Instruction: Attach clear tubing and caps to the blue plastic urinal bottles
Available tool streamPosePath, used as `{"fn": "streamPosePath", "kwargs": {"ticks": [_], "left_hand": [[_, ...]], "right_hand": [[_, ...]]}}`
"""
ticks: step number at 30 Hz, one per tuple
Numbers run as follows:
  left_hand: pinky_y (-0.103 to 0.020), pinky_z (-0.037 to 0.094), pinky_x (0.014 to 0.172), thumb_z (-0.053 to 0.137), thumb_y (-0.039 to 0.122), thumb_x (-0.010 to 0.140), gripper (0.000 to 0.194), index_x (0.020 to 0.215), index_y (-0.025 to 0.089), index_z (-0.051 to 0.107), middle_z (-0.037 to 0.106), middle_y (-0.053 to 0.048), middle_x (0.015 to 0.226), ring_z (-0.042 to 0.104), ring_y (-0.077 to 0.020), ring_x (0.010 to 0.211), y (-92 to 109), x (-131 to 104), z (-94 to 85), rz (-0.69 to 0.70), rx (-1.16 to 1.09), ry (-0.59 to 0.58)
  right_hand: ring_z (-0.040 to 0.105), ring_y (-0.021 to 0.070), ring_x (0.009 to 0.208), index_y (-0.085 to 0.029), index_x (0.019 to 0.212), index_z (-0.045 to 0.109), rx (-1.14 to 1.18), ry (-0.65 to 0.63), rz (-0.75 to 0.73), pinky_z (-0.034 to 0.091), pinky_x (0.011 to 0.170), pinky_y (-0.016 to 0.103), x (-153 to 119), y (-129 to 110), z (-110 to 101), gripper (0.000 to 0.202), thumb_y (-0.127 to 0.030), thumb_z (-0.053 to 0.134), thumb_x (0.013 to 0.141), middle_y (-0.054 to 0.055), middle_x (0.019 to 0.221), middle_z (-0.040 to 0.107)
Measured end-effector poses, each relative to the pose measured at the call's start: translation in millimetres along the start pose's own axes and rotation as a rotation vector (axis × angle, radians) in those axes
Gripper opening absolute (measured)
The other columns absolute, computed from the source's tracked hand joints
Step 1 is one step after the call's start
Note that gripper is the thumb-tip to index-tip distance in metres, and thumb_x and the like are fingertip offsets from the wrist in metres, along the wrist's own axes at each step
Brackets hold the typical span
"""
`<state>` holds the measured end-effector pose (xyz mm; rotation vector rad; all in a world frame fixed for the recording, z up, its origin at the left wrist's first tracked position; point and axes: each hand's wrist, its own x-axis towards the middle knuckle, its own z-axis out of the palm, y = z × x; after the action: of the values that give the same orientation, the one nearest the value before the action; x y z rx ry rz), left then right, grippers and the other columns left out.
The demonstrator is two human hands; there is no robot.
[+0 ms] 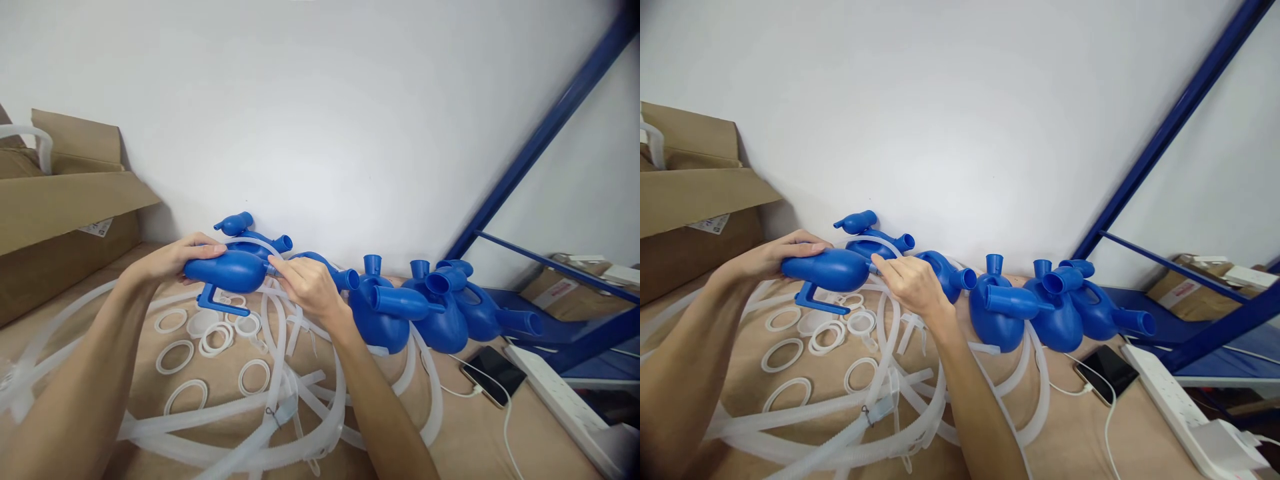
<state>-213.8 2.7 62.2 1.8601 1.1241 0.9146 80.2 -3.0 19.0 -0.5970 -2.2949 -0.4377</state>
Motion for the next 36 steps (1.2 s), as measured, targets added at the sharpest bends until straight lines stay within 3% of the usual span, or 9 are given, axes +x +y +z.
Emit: {"fn": "streamPosePath", "kwargs": {"ticks": [3, 9, 12, 15, 19, 23, 29, 33, 36], "left_hand": [[-0.023, 0.032, 0.035, 0.070, 0.065, 0.076, 0.049, 0.067, 0.017, 0.071, 0.053, -0.001, 0.044, 0.046, -0.0111, 0.036, 3.9, 0.1, 0.9, -0.065, -0.027, -0.073], [-0.024, 0.040, 0.039, 0.072, 0.063, 0.069, 0.048, 0.082, 0.018, 0.079, 0.065, -0.004, 0.057, 0.053, -0.0156, 0.043, 16.7, -4.6, 5.4, 0.019, 0.009, 0.126], [-0.026, 0.047, 0.047, 0.074, 0.060, 0.066, 0.047, 0.084, 0.017, 0.080, 0.073, -0.008, 0.073, 0.062, -0.0205, 0.056, 20.9, -5.3, 6.0, 0.049, 0.095, 0.186], [-0.027, 0.051, 0.056, 0.073, 0.059, 0.063, 0.047, 0.083, 0.017, 0.081, 0.077, -0.010, 0.083, 0.068, -0.0258, 0.071, 26.2, -4.6, 7.6, 0.116, 0.169, 0.232], [-0.029, 0.054, 0.064, 0.075, 0.057, 0.058, 0.046, 0.081, 0.018, 0.082, 0.078, -0.011, 0.086, 0.070, -0.0291, 0.080, 34.0, -4.3, 13.6, 0.157, 0.180, 0.292], [-0.030, 0.055, 0.065, 0.076, 0.055, 0.055, 0.044, 0.080, 0.019, 0.081, 0.077, -0.010, 0.084, 0.069, -0.0288, 0.079, 38.3, -5.2, 19.6, 0.168, 0.175, 0.352], [-0.028, 0.053, 0.059, 0.073, 0.061, 0.058, 0.047, 0.080, 0.021, 0.081, 0.077, -0.007, 0.080, 0.067, -0.0252, 0.070, 39.8, -7.1, 17.1, 0.153, 0.272, 0.372], [-0.025, 0.051, 0.058, 0.076, 0.062, 0.059, 0.050, 0.086, 0.020, 0.083, 0.077, -0.005, 0.076, 0.066, -0.0223, 0.066, 38.8, -7.5, 14.8, 0.147, 0.317, 0.366], [-0.025, 0.053, 0.061, 0.077, 0.063, 0.062, 0.052, 0.090, 0.020, 0.084, 0.079, -0.006, 0.082, 0.068, -0.0232, 0.070, 36.3, -6.3, 15.1, 0.157, 0.346, 0.353]], "right_hand": [[0.075, 0.0246, 0.095, -0.011, 0.134, 0.068, 0.091, 0.025, 0.024, 0.057, 0.084, 0.036, 0.9, -1.1, -0.7, 0.035, -0.021, 0.052, 0.105, 0.015, 0.107, 0.080], [0.077, 0.0218, 0.095, -0.020, 0.121, 0.077, 0.513, 0.147, 0.248, 0.061, 0.088, 0.031, 6.7, -5.5, -7.0, 0.032, -0.035, 0.075, 0.093, 0.008, 0.111, 0.081], [0.078, 0.0221, 0.092, -0.021, 0.112, 0.081, 0.786, 0.063, 0.409, 0.062, 0.086, 0.032, 9.9, -7.2, -12.6, 0.031, -0.036, 0.081, 0.085, 0.005, 0.107, 0.081], [0.078, 0.0193, 0.078, -0.019, 0.127, 0.075, 1.108, -0.033, 0.543, 0.063, 0.082, 0.034, 11.2, -6.3, -16.6, 0.051, -0.037, 0.084, 0.081, 0.003, 0.096, 0.081], [0.076, 0.0166, 0.067, -0.022, 0.159, 0.043, 1.359, -0.119, 0.584, 0.063, 0.079, 0.034, 10.6, -2.9, -20.7, 0.094, -0.037, 0.088, 0.077, -0.004, 0.074, 0.077], [0.071, 0.0159, 0.058, -0.019, 0.154, 0.049, 1.493, -0.110, 0.584, 0.061, 0.065, 0.030, 9.3, 0.5, -23.9, 0.089, -0.039, 0.088, 0.076, -0.002, 0.070, 0.075], [0.067, 0.0136, 0.060, -0.020, 0.140, 0.064, 1.330, -0.067, 0.559, 0.060, 0.068, 0.031, 9.4, 4.2, -21.0, 0.061, -0.040, 0.079, 0.084, -0.001, 0.078, 0.074], [0.072, 0.0177, 0.089, -0.023, 0.136, 0.067, 0.854, -0.087, 0.481, 0.057, 0.091, 0.035, 10.8, 2.6, -27.8, 0.041, -0.030, 0.063, 0.096, 0.004, 0.106, 0.077], [0.071, 0.0190, 0.092, -0.024, 0.140, 0.065, 0.548, -0.126, 0.417, 0.054, 0.091, 0.035, 10.1, 0.8, -36.1, 0.042, -0.024, 0.056, 0.099, 0.005, 0.111, 0.078]]}}
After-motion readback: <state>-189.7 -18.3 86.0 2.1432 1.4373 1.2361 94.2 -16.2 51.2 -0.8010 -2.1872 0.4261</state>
